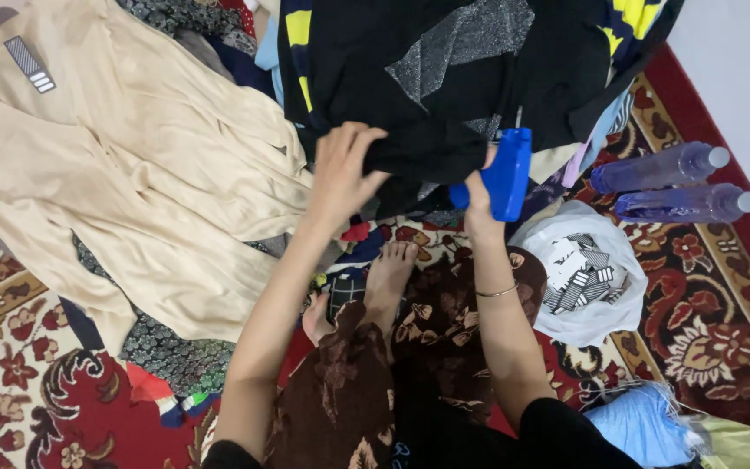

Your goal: Attaching tags to various garments using a manual tagging gun

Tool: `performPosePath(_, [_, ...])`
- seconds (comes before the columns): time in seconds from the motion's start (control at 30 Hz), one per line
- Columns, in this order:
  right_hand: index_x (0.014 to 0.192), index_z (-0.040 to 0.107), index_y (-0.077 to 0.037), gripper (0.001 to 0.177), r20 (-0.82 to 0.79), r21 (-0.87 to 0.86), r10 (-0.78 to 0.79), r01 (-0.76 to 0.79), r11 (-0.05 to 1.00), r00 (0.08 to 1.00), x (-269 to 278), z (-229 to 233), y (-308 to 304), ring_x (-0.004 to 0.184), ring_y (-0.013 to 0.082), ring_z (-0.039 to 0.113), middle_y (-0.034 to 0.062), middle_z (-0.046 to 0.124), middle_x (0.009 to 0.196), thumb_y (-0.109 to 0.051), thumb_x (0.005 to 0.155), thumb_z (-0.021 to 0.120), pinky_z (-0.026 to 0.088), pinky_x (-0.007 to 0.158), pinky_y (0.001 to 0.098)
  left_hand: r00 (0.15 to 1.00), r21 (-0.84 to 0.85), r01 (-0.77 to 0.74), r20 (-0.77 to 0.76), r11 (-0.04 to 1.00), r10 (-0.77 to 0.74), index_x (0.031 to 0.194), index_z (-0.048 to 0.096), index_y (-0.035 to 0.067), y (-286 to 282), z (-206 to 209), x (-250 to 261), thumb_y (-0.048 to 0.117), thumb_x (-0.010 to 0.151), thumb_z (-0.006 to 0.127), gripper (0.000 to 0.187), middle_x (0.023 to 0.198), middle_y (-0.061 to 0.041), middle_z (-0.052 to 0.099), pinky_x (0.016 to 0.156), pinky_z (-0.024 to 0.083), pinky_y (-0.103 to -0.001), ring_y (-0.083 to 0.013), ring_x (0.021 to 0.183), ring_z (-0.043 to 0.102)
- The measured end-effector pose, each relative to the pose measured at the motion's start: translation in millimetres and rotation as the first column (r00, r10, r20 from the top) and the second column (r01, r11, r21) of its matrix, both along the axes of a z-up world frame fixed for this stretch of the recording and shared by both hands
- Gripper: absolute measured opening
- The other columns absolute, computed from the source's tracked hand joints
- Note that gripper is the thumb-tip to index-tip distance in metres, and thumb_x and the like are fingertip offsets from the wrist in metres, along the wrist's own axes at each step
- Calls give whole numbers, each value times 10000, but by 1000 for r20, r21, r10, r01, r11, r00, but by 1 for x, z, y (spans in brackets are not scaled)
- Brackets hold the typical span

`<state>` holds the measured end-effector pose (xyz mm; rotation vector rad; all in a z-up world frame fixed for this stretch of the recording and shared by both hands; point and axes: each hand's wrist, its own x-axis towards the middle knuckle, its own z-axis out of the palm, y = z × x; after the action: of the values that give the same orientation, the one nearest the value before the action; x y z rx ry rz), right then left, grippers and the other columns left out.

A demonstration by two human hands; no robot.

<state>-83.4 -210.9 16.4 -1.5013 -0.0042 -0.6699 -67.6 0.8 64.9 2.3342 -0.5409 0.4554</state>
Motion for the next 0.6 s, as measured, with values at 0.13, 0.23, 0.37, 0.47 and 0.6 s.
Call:
performPosePath(0.13, [1070,707,19,216,-63,137,39,-30,990,997,3,-29,-27,886,275,689,138,693,985,105,883,771,588,892,490,994,203,-107,57,973,97,1210,626,165,26,-30,2,26,794,773,463,1086,-45,545,908,422,-416,-288,1040,554])
performPosePath(0.23, [1078,664,9,266,26,77,34,-35,996,999,7,-22,-17,979,217,678,114,677,993,139,870,768,563,925,386,968,161,-226,148,961,203,1194,640,151,22,-27,1,13,874,663,349,956,-29,511,785,415,-361,-254,876,537])
performPosePath(0.37, [1062,669,19,277,36,-5,112,-112,994,993,11,-57,-28,1013,236,684,153,696,1038,153,843,773,544,940,392,975,-119,-196,84,973,207,1162,647,73,1,4,-1,-36,851,626,330,950,-119,563,821,495,-426,-361,911,597])
performPosePath(0.47, [1047,673,27,286,39,-76,173,-170,982,984,12,-80,-38,1042,253,689,186,711,1076,165,820,778,528,953,396,992,-380,-122,-6,917,129,1229,621,46,-20,48,-8,-93,870,533,395,995,-190,590,884,517,-479,-428,963,627])
performPosePath(0.6, [924,598,16,334,73,-109,186,-178,978,980,0,0,-15,949,227,662,159,692,1007,169,776,855,522,909,370,992,-678,-22,-105,734,-67,1314,582,106,-39,94,-18,85,1027,447,318,1057,-140,627,955,515,-441,-248,1005,615])
